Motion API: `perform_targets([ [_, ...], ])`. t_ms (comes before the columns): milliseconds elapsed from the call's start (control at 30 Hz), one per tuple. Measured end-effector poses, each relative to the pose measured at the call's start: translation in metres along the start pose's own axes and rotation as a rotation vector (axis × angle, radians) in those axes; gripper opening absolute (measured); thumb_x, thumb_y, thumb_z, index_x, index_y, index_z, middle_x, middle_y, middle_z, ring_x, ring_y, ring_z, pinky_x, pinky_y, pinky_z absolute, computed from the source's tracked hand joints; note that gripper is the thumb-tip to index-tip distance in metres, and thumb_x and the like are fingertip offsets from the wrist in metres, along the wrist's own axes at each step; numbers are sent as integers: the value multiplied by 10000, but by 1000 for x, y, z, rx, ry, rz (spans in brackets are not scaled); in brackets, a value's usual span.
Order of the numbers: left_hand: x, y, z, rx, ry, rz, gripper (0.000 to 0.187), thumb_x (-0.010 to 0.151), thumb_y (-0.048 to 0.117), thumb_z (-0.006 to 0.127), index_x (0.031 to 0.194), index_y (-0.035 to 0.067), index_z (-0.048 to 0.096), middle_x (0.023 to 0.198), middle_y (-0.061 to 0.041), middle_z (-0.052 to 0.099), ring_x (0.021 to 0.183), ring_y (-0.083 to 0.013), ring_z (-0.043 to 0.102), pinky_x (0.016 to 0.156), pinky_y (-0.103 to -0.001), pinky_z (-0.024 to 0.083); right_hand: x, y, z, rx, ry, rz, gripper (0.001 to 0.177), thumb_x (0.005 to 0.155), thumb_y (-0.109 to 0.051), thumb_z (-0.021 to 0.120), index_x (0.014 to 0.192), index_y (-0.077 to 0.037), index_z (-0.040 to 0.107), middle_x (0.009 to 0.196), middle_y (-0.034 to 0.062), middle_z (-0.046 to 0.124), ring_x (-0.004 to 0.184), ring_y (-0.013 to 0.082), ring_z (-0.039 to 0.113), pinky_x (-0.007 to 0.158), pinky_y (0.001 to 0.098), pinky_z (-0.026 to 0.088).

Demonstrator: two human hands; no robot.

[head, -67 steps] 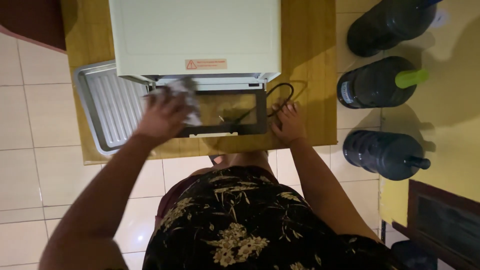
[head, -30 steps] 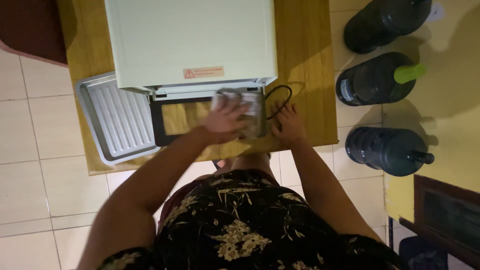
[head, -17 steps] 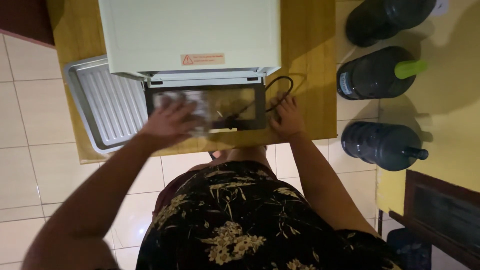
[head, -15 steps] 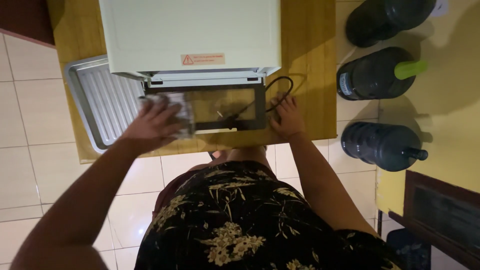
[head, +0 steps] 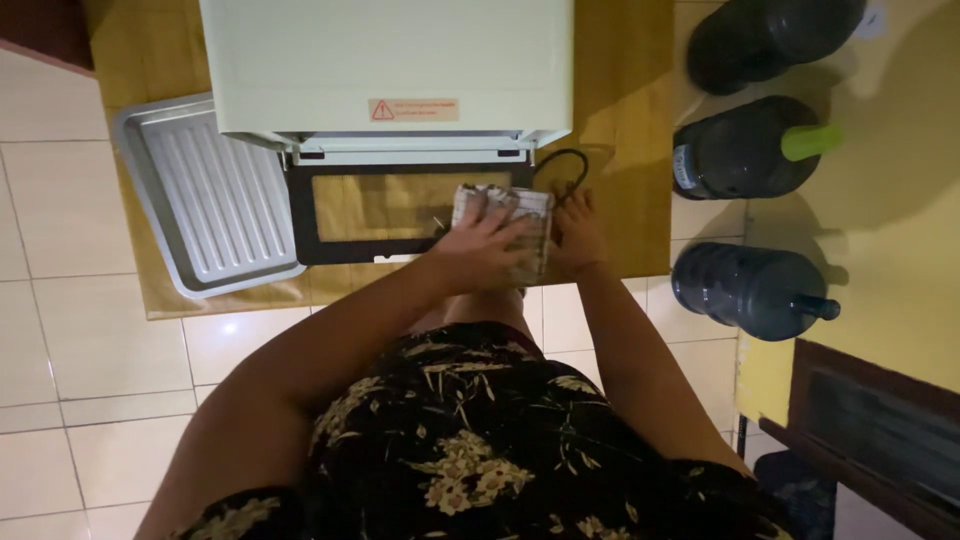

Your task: Cleaning a small toaster oven with a cloth.

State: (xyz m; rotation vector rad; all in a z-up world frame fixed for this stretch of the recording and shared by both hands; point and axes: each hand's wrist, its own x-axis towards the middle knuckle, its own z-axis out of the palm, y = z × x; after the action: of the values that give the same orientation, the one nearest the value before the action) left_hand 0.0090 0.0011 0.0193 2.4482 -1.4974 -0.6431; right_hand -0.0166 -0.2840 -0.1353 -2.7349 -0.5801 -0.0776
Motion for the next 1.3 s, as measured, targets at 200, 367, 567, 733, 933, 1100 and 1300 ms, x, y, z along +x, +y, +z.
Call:
perform_targets([
  [200, -54, -24, 5, 120, 188, 17, 706, 774, 338, 798, 1438, 290, 564, 1660, -108, 290, 1527, -437, 181, 1172, -701, 128, 9, -26, -27, 61, 52, 10, 612, 874, -317, 701, 1426, -67, 618, 1558, 195, 511, 1457, 439, 418, 1203, 589, 268],
  [367, -157, -73, 12, 179, 427, -106, 586, 842, 387, 801, 1393, 335, 610, 1583, -90, 421, 1474, -416, 333, 1188, -707, 263, 5, -26, -32, 97, -7, 91, 582, 889, -327, 716, 1421, -113, 617, 1456, 143, 566, 1417, 408, 466, 1259, 570, 287],
  [567, -151, -83, 7, 180, 435, -479, 628, 828, 412, 785, 1425, 320, 614, 1542, -114, 448, 1418, -459, 386, 1096, -723, 345, 9, -25, -33, 84, 16, 61, 629, 825, -314, 720, 1409, -106, 615, 1510, 171, 551, 1372, 400, 485, 1208, 567, 289],
  [733, -46, -63, 5, 75, 510, -286, 572, 798, 364, 776, 1345, 310, 620, 1570, -136, 419, 1456, -502, 309, 1102, -732, 301, 9, -19, -28, 95, 31, 45, 645, 815, -329, 714, 1400, -81, 602, 1537, 191, 509, 1432, 449, 428, 1209, 567, 274],
  [933, 22, -52, -12, 54, 359, -59, 711, 801, 447, 715, 1452, 252, 504, 1574, -188, 339, 1410, -473, 281, 1076, -735, 233, 6, -19, -21, 59, -31, 53, 664, 850, -323, 704, 1450, -67, 579, 1568, 183, 489, 1460, 439, 403, 1231, 599, 246],
  [1100, -37, -83, -22, 71, 372, -248, 709, 786, 369, 743, 1457, 261, 537, 1562, -67, 446, 1380, -348, 483, 1132, -640, 310, 10, -23, -27, 112, 1, 38, 702, 827, -300, 705, 1475, -73, 560, 1571, 187, 483, 1434, 428, 428, 1211, 612, 252],
  [1300, -147, -128, -14, 182, 374, -372, 458, 855, 300, 726, 1299, 215, 652, 1459, -95, 589, 1335, -327, 572, 1139, -602, 370, 11, -26, -35, 93, -12, 76, 714, 832, -319, 718, 1491, -97, 554, 1542, 158, 513, 1434, 422, 432, 1218, 593, 273],
])
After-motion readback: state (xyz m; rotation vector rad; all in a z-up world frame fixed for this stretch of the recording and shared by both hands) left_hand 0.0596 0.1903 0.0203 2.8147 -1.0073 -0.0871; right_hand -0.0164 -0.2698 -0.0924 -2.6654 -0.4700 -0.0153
